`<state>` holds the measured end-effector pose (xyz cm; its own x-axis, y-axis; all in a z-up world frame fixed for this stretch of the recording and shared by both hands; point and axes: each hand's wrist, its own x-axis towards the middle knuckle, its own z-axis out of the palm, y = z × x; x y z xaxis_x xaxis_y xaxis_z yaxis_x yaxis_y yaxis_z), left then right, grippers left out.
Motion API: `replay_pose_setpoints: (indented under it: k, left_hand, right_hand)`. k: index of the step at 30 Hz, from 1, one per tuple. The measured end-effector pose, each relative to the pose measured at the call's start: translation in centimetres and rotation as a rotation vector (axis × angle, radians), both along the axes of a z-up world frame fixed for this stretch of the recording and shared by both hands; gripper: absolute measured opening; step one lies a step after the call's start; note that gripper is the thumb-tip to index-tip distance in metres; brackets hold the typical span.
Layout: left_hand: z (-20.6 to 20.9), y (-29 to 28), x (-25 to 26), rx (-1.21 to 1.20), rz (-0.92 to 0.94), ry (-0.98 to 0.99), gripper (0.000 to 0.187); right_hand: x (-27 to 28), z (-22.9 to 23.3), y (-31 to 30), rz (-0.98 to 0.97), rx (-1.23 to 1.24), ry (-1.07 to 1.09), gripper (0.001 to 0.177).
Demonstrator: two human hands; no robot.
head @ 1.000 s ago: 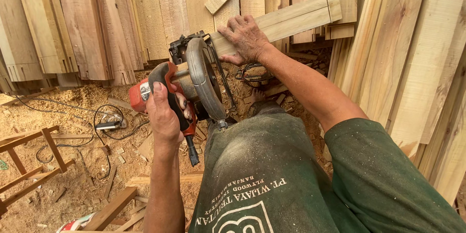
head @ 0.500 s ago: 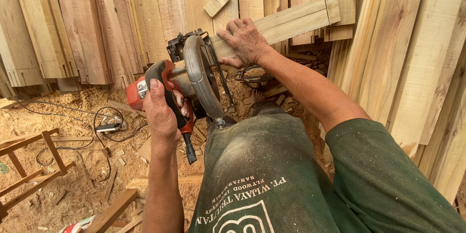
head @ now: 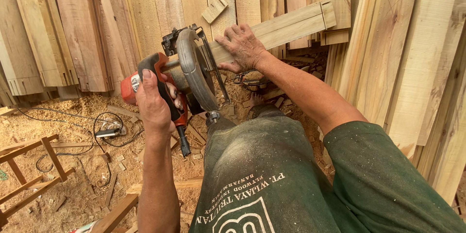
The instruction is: The person uses a handheld circular saw to cut notches into wooden planks. They repeatedly position the saw, cut along marked lines, and set the planks aside.
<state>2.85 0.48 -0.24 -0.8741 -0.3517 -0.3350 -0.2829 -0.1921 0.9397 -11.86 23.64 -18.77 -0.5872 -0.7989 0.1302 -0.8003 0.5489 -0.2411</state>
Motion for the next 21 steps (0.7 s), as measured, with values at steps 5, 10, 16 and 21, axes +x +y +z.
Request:
replay_pose_setpoints:
  k: [5,10,16,21]
  left_hand:
    - [0.2,-0.5,-1.3,-0.013,-0.012,-0.001,0.049]
    - [0.3,-1.0,-2.8,-0.164,-0.038,-0.042,0.053]
    - [0.6,-1.8,-6.0,-0.111,-0.040,0.009,0.053]
    - [2.2,-1.7,-6.2,-0.115,-0.026,0.037,0.049]
  right_hand:
    - [0.1,0.2,-0.1,-0.006,0.015,0.013,0.085]
    - [0.0,0.3,-0.1,-0.010,0.021,0.020,0.085]
    - [0.0,0.1,-0.2,-0.020,0.045,0.006,0.087]
    - [0.4,0.0,-0.4,-0.023,0.100,0.000,0.087]
